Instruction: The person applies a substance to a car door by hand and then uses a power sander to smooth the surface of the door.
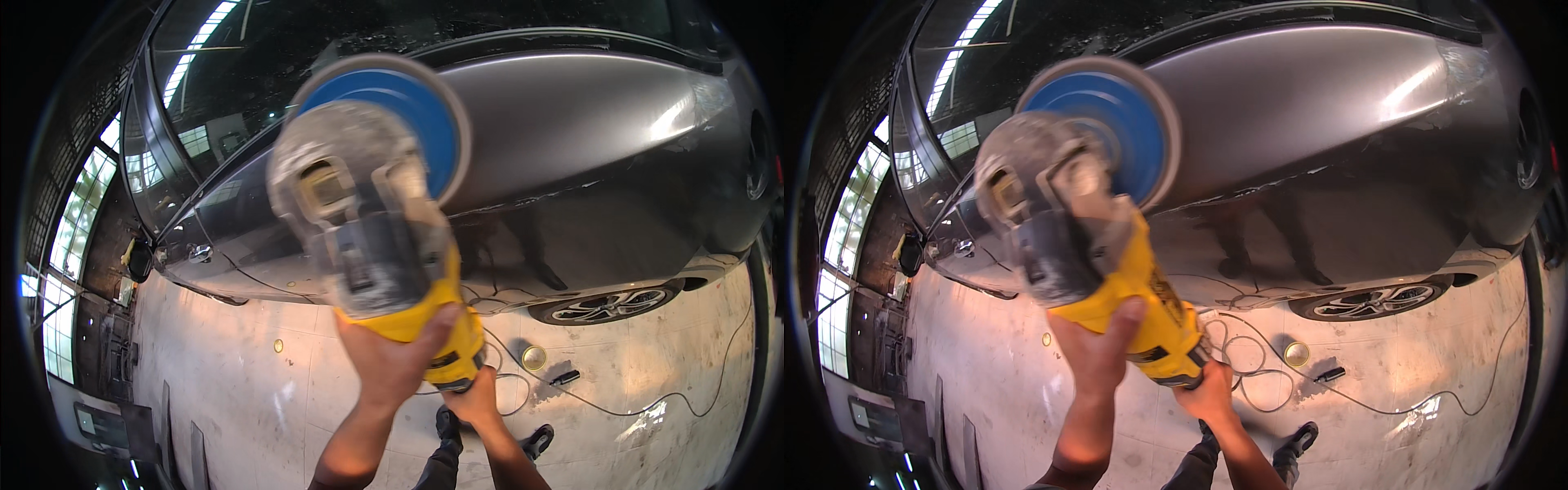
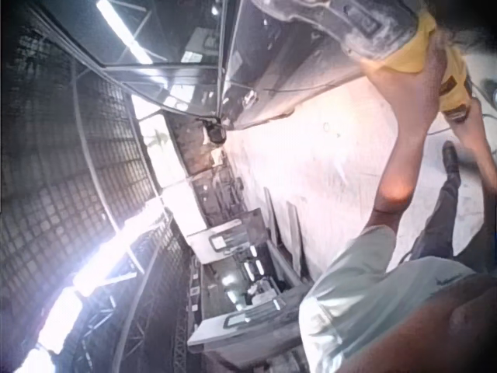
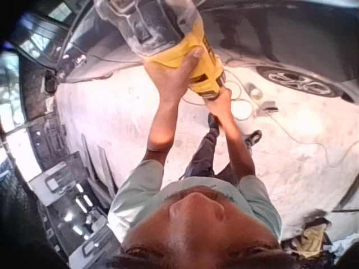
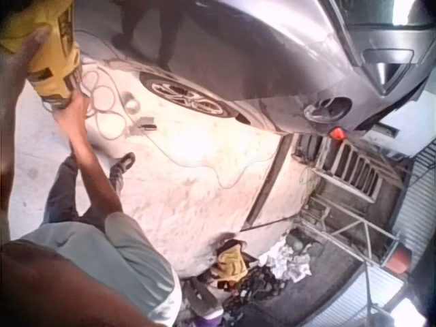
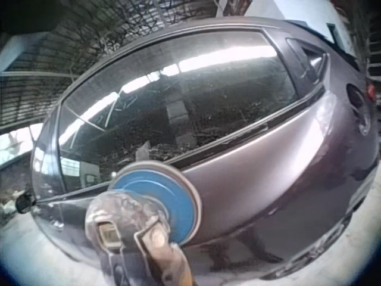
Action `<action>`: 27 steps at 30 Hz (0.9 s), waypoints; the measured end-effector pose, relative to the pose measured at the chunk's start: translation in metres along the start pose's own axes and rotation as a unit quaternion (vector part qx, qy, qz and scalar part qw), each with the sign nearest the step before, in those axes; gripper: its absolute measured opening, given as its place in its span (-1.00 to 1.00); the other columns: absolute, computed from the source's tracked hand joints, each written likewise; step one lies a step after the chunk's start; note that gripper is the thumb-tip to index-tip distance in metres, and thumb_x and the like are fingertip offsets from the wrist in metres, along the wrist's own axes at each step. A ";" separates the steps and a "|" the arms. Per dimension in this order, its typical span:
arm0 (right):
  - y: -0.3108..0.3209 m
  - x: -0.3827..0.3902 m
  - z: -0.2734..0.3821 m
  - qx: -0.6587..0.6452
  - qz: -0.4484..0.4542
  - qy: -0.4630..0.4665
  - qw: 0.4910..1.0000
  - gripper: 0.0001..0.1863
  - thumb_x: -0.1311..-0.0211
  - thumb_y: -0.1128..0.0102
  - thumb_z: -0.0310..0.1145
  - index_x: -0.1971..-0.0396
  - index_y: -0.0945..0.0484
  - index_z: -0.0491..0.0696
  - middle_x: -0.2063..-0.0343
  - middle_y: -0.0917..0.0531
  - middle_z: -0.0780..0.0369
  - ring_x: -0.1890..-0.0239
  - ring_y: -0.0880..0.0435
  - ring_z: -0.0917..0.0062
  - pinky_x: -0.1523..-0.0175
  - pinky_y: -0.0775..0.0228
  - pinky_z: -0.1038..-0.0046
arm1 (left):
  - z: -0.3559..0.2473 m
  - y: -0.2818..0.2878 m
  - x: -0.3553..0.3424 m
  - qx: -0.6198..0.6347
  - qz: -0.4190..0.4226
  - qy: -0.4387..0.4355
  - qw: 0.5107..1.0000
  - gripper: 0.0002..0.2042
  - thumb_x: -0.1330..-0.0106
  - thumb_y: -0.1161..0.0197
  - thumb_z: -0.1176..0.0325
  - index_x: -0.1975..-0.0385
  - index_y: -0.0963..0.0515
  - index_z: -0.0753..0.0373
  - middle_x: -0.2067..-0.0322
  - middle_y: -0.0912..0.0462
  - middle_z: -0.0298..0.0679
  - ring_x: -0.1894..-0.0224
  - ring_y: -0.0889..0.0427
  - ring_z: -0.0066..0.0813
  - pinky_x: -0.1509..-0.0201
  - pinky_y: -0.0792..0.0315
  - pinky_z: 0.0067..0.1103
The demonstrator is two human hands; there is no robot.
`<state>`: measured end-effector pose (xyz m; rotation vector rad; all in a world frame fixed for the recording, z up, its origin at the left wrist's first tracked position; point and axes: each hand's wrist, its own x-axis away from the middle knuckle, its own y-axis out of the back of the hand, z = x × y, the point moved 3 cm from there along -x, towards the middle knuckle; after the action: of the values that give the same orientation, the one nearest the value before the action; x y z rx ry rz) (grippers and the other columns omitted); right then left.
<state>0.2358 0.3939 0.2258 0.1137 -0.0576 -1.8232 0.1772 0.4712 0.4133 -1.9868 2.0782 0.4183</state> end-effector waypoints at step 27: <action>-0.083 -0.006 -0.052 0.009 0.048 0.006 0.999 -0.57 0.38 -0.37 -0.38 0.31 -0.58 -0.01 0.37 -0.66 0.20 0.25 -0.63 0.27 0.09 -0.42 0.29 | 0.075 0.088 0.027 -0.051 -0.031 0.031 0.998 -0.37 0.24 -0.53 0.44 0.09 -0.38 0.41 0.17 -0.56 -0.14 0.15 -0.59 -0.41 0.02 -0.45 -0.52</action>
<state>0.1628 0.4214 0.1659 0.1328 -0.0685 -1.7266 0.0861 0.4767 0.3375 -2.1430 2.0629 0.4657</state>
